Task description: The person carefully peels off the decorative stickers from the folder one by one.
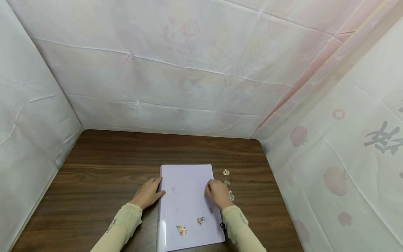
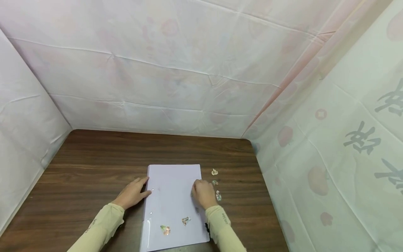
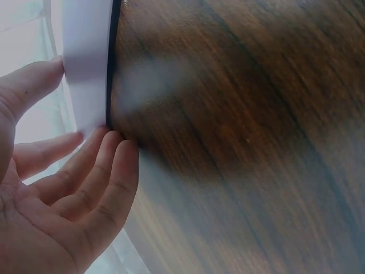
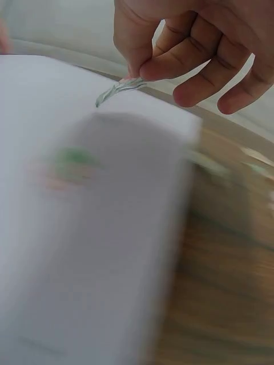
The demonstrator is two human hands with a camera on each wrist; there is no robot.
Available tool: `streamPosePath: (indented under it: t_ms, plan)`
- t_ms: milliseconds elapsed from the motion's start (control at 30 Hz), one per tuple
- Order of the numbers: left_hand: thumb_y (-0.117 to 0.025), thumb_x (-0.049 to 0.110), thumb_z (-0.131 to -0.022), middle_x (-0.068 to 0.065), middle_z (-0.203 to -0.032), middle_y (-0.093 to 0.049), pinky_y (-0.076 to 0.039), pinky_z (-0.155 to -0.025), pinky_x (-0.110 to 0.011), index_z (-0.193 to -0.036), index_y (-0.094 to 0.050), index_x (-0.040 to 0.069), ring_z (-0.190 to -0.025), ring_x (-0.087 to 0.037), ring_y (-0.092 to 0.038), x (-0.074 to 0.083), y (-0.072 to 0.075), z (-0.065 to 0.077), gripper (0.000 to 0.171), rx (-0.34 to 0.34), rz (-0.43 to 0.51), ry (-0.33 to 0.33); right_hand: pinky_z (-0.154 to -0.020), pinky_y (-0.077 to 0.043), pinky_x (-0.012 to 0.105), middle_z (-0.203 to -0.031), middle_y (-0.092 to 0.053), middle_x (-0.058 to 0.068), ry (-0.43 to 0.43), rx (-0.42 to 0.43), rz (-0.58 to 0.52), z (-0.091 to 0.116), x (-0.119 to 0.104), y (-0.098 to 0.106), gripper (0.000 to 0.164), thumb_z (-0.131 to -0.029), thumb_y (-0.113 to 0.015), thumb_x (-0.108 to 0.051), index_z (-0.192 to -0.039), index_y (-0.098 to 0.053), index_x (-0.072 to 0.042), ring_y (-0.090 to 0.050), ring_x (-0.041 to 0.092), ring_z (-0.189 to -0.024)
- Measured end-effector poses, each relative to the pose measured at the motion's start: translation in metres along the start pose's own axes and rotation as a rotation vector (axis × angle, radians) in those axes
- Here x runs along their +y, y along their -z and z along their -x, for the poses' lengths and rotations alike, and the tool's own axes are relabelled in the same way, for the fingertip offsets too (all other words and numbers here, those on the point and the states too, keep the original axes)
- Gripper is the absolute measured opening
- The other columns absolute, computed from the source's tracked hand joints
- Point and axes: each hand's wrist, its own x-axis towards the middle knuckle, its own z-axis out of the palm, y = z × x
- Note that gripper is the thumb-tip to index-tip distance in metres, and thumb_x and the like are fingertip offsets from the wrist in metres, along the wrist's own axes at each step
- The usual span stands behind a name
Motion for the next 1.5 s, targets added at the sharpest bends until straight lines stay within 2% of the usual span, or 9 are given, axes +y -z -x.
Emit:
streamPosePath:
  t_ms: [133, 267, 367, 467, 633, 967, 1300, 1500]
  plan:
    - [-0.074, 0.023, -0.092, -0.034, -0.139, -0.049, -0.04, -0.103, -0.06, -0.141, -0.049, -0.008, -0.128, -0.049, -0.046, -0.001, 0.0, -0.001, 0.063, -0.001, 0.002, -0.007, -0.058, -0.052, 0.038, -0.072, -0.064, -0.002, -0.144, -0.027, -0.046, 0.005, 0.049, 0.014, 0.01, -0.088, -0.072, -0.013, -0.079, -0.067, -0.014, -0.06, 0.016, -0.063]
    - [-0.074, 0.023, -0.092, -0.033, -0.139, -0.049, -0.041, -0.102, -0.06, -0.141, -0.049, -0.008, -0.128, -0.049, -0.046, -0.002, 0.0, -0.002, 0.064, 0.002, 0.009, -0.009, -0.052, -0.049, 0.036, -0.072, -0.063, 0.002, -0.336, -0.063, -0.083, 0.016, 0.093, 0.026, 0.009, -0.093, -0.066, -0.012, -0.087, -0.069, -0.007, -0.054, 0.014, -0.056]
    - [-0.075, 0.023, -0.092, -0.033, -0.139, -0.049, -0.041, -0.102, -0.06, -0.141, -0.049, -0.009, -0.128, -0.049, -0.047, -0.001, 0.001, -0.001, 0.064, 0.001, 0.012, -0.009, -0.05, -0.046, 0.035, -0.073, -0.063, 0.003, -0.448, -0.107, -0.099, 0.025, 0.115, 0.034, 0.012, -0.096, -0.062, -0.013, -0.091, -0.069, -0.004, -0.052, 0.015, -0.054]
    - [-0.074, 0.024, -0.092, -0.033, -0.14, -0.048, -0.04, -0.103, -0.06, -0.142, -0.048, -0.008, -0.129, -0.049, -0.046, -0.002, 0.001, -0.002, 0.065, -0.005, 0.021, -0.003, -0.048, -0.045, 0.035, -0.073, -0.062, 0.004, -0.494, -0.137, -0.113, 0.033, 0.127, 0.038, 0.014, -0.097, -0.06, -0.013, -0.093, -0.068, -0.002, -0.052, 0.016, -0.054]
    - [-0.074, 0.025, -0.093, -0.033, -0.141, -0.047, -0.039, -0.103, -0.06, -0.143, -0.047, -0.008, -0.13, -0.049, -0.045, -0.003, 0.001, -0.002, 0.066, -0.01, 0.02, 0.003, -0.051, -0.047, 0.037, -0.076, -0.064, 0.007, -0.498, -0.129, -0.111, 0.039, 0.133, 0.036, 0.014, -0.097, -0.06, -0.013, -0.095, -0.067, -0.001, -0.054, 0.017, -0.057]
    - [-0.074, 0.024, -0.092, -0.032, -0.141, -0.048, -0.039, -0.104, -0.06, -0.143, -0.048, -0.008, -0.131, -0.048, -0.045, -0.003, 0.001, -0.002, 0.064, -0.007, 0.022, 0.003, -0.058, -0.052, 0.044, -0.082, -0.067, 0.008, -0.503, -0.114, -0.08, 0.039, 0.129, 0.034, 0.013, -0.095, -0.064, -0.013, -0.097, -0.068, -0.001, -0.06, 0.02, -0.064]
    - [-0.073, 0.025, -0.093, -0.033, -0.142, -0.046, -0.038, -0.104, -0.061, -0.143, -0.047, -0.007, -0.131, -0.049, -0.044, -0.002, 0.002, 0.0, 0.065, -0.019, 0.027, 0.012, -0.062, -0.053, 0.043, -0.082, -0.068, 0.004, -0.43, -0.055, -0.075, 0.04, 0.11, 0.032, 0.007, -0.092, -0.069, -0.013, -0.092, -0.069, -0.005, -0.063, 0.019, -0.067]
    - [-0.074, 0.023, -0.092, -0.033, -0.141, -0.048, -0.039, -0.104, -0.061, -0.142, -0.049, -0.007, -0.13, -0.049, -0.045, -0.001, 0.002, 0.001, 0.063, -0.013, 0.022, 0.008, -0.062, -0.053, 0.041, -0.08, -0.066, 0.001, -0.343, -0.008, -0.079, 0.041, 0.089, 0.029, 0.007, -0.089, -0.074, -0.013, -0.089, -0.069, -0.009, -0.063, 0.017, -0.068]
